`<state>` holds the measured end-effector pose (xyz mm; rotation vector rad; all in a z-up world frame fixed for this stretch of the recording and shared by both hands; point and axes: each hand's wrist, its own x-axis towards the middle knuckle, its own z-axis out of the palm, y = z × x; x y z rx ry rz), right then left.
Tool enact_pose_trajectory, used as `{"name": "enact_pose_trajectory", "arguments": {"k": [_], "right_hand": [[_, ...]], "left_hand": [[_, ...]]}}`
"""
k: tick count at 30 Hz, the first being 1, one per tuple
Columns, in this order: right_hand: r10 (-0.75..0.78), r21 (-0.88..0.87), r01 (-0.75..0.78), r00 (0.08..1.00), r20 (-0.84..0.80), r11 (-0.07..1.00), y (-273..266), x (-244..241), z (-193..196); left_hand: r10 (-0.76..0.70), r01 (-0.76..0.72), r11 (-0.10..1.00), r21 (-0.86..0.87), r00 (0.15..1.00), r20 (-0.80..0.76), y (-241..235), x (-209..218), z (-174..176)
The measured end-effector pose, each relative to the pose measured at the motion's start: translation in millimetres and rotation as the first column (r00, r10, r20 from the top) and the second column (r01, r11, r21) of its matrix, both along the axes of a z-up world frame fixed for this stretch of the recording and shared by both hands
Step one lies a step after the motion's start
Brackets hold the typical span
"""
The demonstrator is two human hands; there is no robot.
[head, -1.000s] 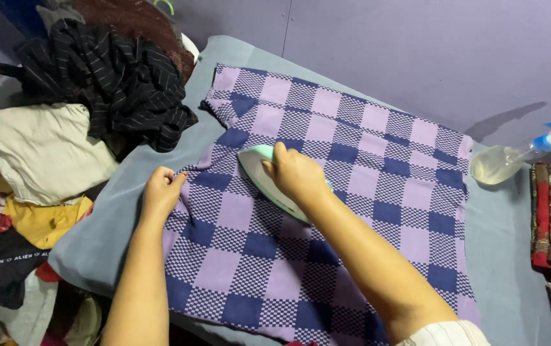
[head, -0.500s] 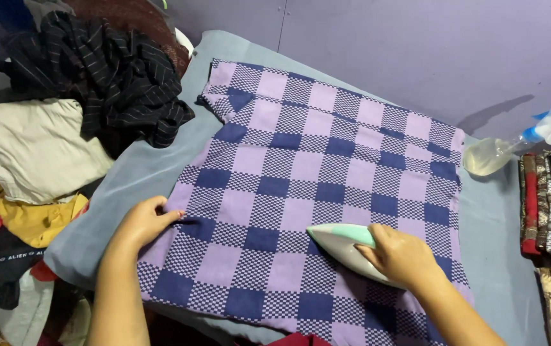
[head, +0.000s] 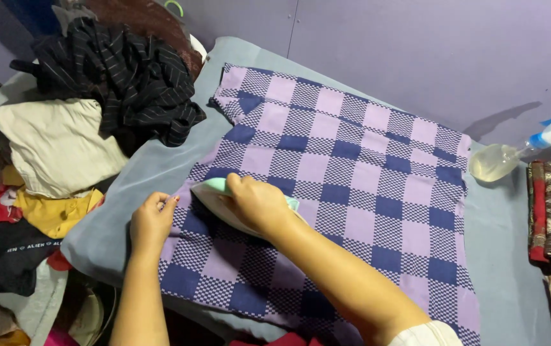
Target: Ironing and folding a purple checkered shirt.
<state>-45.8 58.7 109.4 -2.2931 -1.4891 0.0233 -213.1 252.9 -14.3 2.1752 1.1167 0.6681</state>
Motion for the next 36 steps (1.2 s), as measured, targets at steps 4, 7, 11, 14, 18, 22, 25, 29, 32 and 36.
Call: {"name": "enact_pose_trajectory", "arguments": {"k": [4, 7, 11, 14, 18, 22, 25, 29, 32, 36], "right_hand": [[-0.043, -0.027, 0.043, 0.999, -0.010, 0.999, -85, 12, 9], [-0.219, -0.150, 0.221, 0.975, 0.030, 0.964, -171, 24, 17], [-0.471, -0.138, 0.490, 0.869, 0.152, 0.861, -294, 32, 14], [-0.450, -0.160, 0.476, 0.876, 0.172, 0.865, -358, 31, 14], [-0.063, -0.068, 0.076, 0.981, 0.183, 0.995, -369, 26, 16], [0.059, -0.139, -0.035, 0.982, 0.178, 0.990, -302, 10, 15], [0.070, -0.116, -0.042, 0.965, 0.253, 0.992, -225, -13, 15], [0.087, -0.061, -0.077, 0.979, 0.187, 0.995, -124, -44, 13], [0.095, -0.023, -0.093, 0.986, 0.134, 0.995, -74, -61, 7], [0.006, -0.021, -0.004, 0.997, 0.073, 1.000, -67, -67, 2]], "left_hand": [[0.018, -0.019, 0.999, -0.028, 0.998, -0.059, -6, -1, 11], [-0.010, 0.009, 1.000, -0.008, 0.997, -0.079, -10, -3, 32], [-0.100, 0.064, 0.992, -0.106, 0.918, -0.383, -9, -25, 53], [-0.304, 0.197, 0.935, -0.293, 0.874, -0.380, 1, -53, 48], [-0.272, 0.222, 0.674, -0.705, 0.961, 0.043, 34, -93, -23], [-0.222, 0.315, 0.841, -0.439, 0.942, 0.252, 39, -104, -66], [-0.081, 0.147, 0.931, -0.333, 0.975, 0.205, 9, -89, -21], [0.049, -0.054, 0.962, -0.267, 0.998, -0.026, -4, -98, 5], [-0.070, 0.016, 0.968, -0.251, 0.976, -0.207, -8, -112, 24], [-0.299, 0.219, 0.928, -0.302, 0.919, -0.255, -29, -127, 42]]}}
